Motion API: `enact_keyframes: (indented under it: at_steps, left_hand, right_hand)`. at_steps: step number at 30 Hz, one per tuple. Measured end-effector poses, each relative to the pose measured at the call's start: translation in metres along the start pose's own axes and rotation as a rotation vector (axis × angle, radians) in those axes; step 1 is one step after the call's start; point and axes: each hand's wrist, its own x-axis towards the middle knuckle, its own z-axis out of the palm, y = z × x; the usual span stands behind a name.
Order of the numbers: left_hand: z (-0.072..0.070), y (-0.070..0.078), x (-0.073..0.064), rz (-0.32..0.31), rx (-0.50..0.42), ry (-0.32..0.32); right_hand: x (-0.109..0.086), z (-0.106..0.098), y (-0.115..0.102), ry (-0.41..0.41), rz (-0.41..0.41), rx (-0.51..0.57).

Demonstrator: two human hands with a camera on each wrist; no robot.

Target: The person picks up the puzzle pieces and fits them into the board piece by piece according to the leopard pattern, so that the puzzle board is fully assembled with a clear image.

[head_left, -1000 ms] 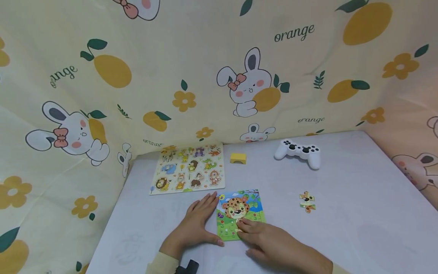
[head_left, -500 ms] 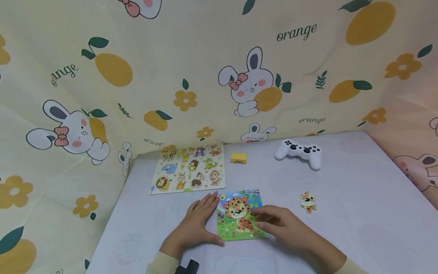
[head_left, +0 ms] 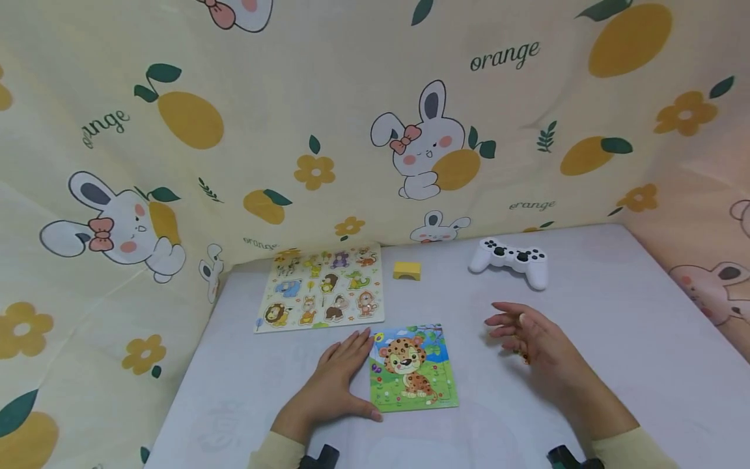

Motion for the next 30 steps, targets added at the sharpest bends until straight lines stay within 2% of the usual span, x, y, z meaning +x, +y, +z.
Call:
enact_keyframes:
  at_steps: [4, 7, 12, 15, 18, 22, 25, 27, 30]
  left_hand:
    - [0.001, 0.0, 0.0, 0.005, 0.01, 0.003]
    - [0.001, 0.0, 0.0, 0.003, 0.008, 0.004]
    - [0.001, 0.001, -0.001, -0.005, 0.007, 0.002]
    - [0.001, 0.0, -0.001, -0.009, 0.006, 0.004]
    - [0.001, -0.001, -0.001, -0.01, 0.009, 0.005]
    - [0.0, 0.0, -0.001, -0.015, 0.001, 0.0]
    - [-0.001, 0.002, -0.001, -0.02, -0.002, -0.003]
    - [-0.001, 0.002, -0.001, -0.019, 0.001, -0.002]
    - [-0.001, 0.003, -0.001, -0.014, 0.006, 0.003]
  right_hand:
    - [-0.004, -0.019, 0.0, 0.072, -0.007, 0.048]
    - [-0.008, -0.032, 0.0, 0.104, -0.025, 0.044]
    - [-0.015, -0.052, 0.004, 0.159, 0.019, -0.053]
    - [-0.016, -0.061, 0.01, 0.157, 0.048, -0.109]
    - [-0.014, -0.064, 0.014, 0.14, 0.094, -0.221]
    - [-0.011, -0.06, 0.014, 0.089, 0.19, -0.498]
    - [-0.01, -0.056, 0.014, 0.028, 0.239, -0.625]
    - [-0.009, -0.053, 0.014, 0.0, 0.242, -0.661]
    - [-0.008, -0.049, 0.014, -0.011, 0.189, -0.719]
